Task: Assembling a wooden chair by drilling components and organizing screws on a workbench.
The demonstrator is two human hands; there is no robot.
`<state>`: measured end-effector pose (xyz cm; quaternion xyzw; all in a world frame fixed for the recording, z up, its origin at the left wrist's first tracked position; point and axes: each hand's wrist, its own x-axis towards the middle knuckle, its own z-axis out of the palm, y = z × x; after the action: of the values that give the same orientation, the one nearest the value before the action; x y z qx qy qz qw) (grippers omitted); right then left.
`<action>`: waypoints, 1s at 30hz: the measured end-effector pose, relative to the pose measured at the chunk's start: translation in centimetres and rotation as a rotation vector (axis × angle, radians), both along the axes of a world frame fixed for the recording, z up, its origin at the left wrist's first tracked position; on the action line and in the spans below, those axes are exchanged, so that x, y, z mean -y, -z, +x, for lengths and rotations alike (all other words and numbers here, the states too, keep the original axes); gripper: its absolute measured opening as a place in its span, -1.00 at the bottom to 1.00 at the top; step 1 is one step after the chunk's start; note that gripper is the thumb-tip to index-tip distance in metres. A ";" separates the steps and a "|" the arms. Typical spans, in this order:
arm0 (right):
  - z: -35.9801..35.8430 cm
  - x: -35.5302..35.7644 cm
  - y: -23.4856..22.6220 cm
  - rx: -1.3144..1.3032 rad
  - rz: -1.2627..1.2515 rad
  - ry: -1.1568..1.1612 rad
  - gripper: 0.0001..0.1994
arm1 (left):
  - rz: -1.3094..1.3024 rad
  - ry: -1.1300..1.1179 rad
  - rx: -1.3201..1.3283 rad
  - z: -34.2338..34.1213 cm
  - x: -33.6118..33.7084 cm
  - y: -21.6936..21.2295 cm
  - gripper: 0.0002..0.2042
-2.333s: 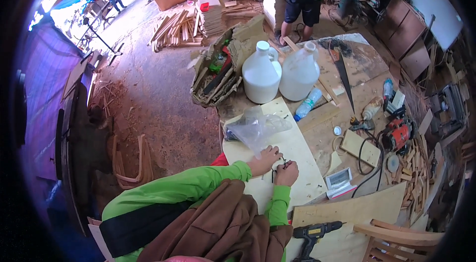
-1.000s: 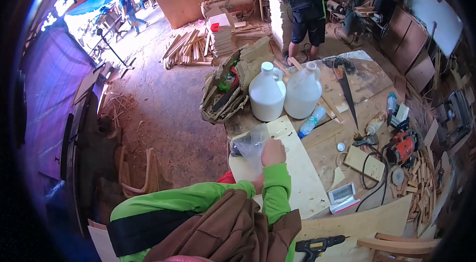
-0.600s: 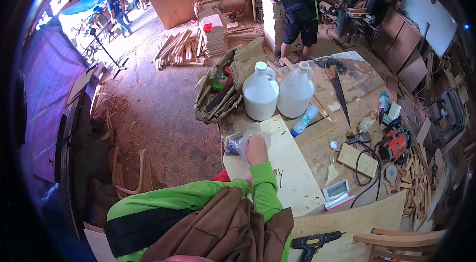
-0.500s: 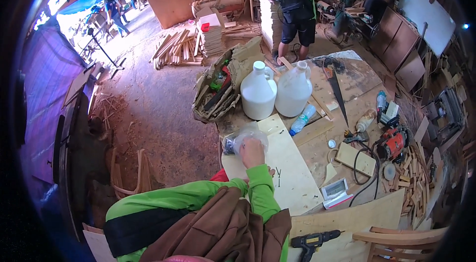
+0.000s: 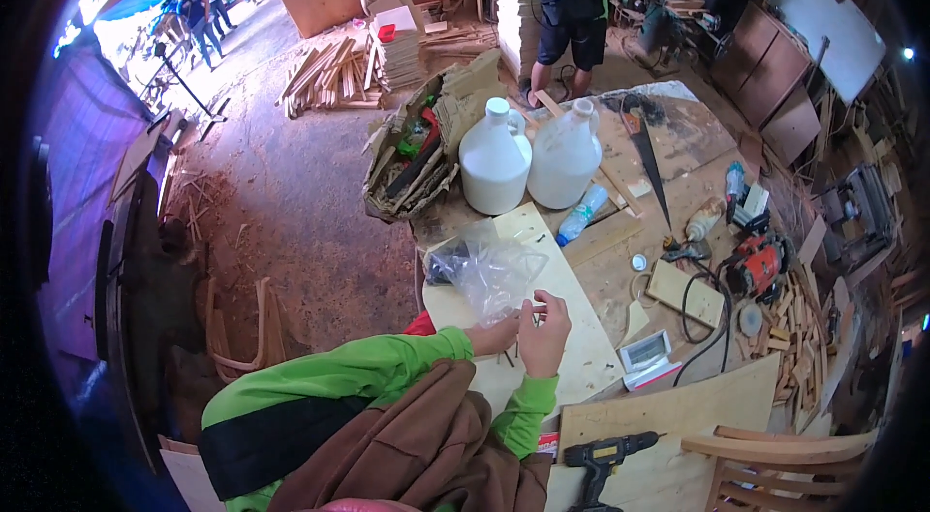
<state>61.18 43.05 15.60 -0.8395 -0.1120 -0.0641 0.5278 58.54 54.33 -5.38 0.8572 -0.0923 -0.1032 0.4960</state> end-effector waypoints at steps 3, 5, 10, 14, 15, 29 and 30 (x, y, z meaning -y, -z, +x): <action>-0.4 0.6 0.5 -0.063 -0.020 -0.013 -0.76 | 0.019 -0.056 -0.075 -0.5 -0.9 -4.5 -0.69; -0.4 0.1 0.8 -0.077 -0.013 -0.029 -0.75 | -0.018 0.005 0.075 -0.2 -1.1 -3.9 -0.69; -1.0 -0.4 1.2 -0.189 0.032 -0.080 -0.73 | -0.731 -0.118 -0.129 -0.6 0.1 -10.3 -0.70; -1.9 0.9 1.6 -0.333 0.200 -0.108 -0.74 | 0.052 0.183 0.078 -0.4 -2.9 -6.9 -0.76; -2.0 1.5 1.5 -0.354 0.186 -0.074 -0.75 | 0.050 0.179 0.076 -0.7 -3.3 -6.9 -0.76; -12.3 10.5 0.1 -0.741 0.482 -0.163 -0.63 | -0.068 -0.061 0.136 3.4 -8.6 -25.6 -0.86; -12.8 10.9 -1.1 -0.744 0.482 -0.163 -0.63 | -0.067 -0.061 0.133 3.8 -8.8 -23.8 -0.86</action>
<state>48.42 32.11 16.65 -0.6470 0.0378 0.2595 0.7160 62.35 63.15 18.45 0.8474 -0.1023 -0.0276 0.5203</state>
